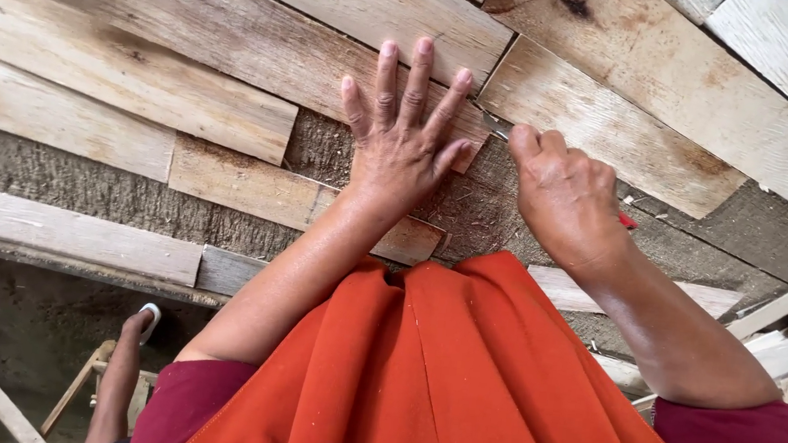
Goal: The person uses a red utility knife to carve and shape a small wooden plank on a wooden workbench. They repeatedly scrape the surface, flip the plank, and trim its edges to refine its shape.
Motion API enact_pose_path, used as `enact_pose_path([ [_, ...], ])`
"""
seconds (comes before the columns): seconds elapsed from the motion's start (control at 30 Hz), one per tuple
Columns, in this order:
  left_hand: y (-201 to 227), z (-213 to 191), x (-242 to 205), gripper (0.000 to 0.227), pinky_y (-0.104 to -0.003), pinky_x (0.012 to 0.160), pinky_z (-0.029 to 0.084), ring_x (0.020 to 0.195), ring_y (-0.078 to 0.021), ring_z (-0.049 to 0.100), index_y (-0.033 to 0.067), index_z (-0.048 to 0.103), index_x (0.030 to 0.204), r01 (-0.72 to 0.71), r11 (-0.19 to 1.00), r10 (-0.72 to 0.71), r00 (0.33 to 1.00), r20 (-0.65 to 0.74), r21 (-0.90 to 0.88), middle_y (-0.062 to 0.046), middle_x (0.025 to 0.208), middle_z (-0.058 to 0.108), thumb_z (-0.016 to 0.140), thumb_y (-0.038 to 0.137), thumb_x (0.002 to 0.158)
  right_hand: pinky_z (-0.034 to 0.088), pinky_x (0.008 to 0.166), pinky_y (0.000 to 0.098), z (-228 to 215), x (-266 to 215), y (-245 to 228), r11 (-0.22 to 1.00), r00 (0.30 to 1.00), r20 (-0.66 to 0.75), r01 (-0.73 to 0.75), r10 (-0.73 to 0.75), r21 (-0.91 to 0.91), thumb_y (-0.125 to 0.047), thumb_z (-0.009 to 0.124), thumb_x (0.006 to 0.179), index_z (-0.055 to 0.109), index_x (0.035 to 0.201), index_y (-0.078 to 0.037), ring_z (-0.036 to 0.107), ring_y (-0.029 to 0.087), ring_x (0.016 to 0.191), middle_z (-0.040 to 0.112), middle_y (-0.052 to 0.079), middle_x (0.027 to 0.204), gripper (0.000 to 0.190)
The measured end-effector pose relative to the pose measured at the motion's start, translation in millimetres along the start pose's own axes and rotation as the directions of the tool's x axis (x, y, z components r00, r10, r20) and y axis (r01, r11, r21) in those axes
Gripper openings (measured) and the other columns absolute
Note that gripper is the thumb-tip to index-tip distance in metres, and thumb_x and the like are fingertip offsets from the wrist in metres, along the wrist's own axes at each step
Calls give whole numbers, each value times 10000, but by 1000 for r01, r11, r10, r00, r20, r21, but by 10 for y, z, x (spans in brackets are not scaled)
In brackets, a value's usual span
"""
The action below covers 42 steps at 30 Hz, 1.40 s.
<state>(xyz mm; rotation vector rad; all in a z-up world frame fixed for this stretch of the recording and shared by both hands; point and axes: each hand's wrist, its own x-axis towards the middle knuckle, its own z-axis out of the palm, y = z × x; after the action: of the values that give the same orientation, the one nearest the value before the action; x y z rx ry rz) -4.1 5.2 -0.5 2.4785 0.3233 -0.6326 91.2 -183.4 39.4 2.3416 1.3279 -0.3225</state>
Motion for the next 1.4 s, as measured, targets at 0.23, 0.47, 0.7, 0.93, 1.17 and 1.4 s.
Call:
enact_pose_path([
  [0.23, -178, 606, 44, 871, -731, 1153, -236, 1532, -436, -296, 351, -58, 1721, -5, 940, 105, 955, -277, 340, -147, 1682, -313, 290, 860, 1106, 495, 430, 543, -187, -411, 182, 969, 966, 233, -159, 113, 191, -260, 599, 971, 548, 1048, -192, 697, 378, 642, 639, 24, 840, 115],
  [0.47, -208, 595, 88, 833, -727, 1118, -254, 1498, -432, -339, 354, -119, 1694, -16, 941, 114, 955, -272, 338, -123, 1644, -390, 240, 819, 1103, 545, 595, 465, 116, -299, 102, 678, 924, 183, -372, 335, 634, -278, 666, 1017, 557, 1345, -120, 625, 308, 758, 558, 115, 1158, 379],
  [0.7, -186, 594, 75, 835, -736, 1136, -192, 1511, -444, -309, 349, -18, 1718, -32, 944, 133, 947, -291, 328, -129, 1688, -302, 361, 761, 1098, 597, 604, 271, -9, 107, 295, 652, 860, 294, -509, 418, 562, -323, 858, 853, 332, 1571, -201, 541, 170, 827, 373, 98, 1243, 898],
  [0.93, 27, 239, 1, 742, -759, 1137, -139, 1533, -449, -170, 334, 97, 1708, -6, 990, 13, 999, -50, 143, -110, 1706, -124, 398, 646, 1106, 616, 616, 312, 294, 66, 361, 746, 911, 170, -407, 377, 527, -447, 873, 829, 403, 1565, -215, 536, 193, 816, 384, 101, 1173, 904],
  [1.17, 35, 364, 36, 591, -662, 1158, -175, 1564, -427, -69, 319, 242, 1695, -183, 963, 227, 947, -228, 199, -89, 1730, 7, 416, 487, 1155, 589, 541, 258, 435, 54, 339, 832, 933, 112, -357, 343, 425, -513, 837, 871, 347, 1612, -186, 514, 133, 760, 392, 98, 1191, 947],
  [1.4, 50, 312, 37, 583, -684, 1150, -143, 1561, -461, -12, 273, 319, 1695, -243, 954, 282, 925, -255, 175, -116, 1728, 71, 418, 424, 1140, 614, 585, 285, 500, 38, 307, 843, 941, 80, -330, 328, 424, -547, 839, 864, 317, 1621, -160, 543, 150, 783, 400, 94, 1198, 998],
])
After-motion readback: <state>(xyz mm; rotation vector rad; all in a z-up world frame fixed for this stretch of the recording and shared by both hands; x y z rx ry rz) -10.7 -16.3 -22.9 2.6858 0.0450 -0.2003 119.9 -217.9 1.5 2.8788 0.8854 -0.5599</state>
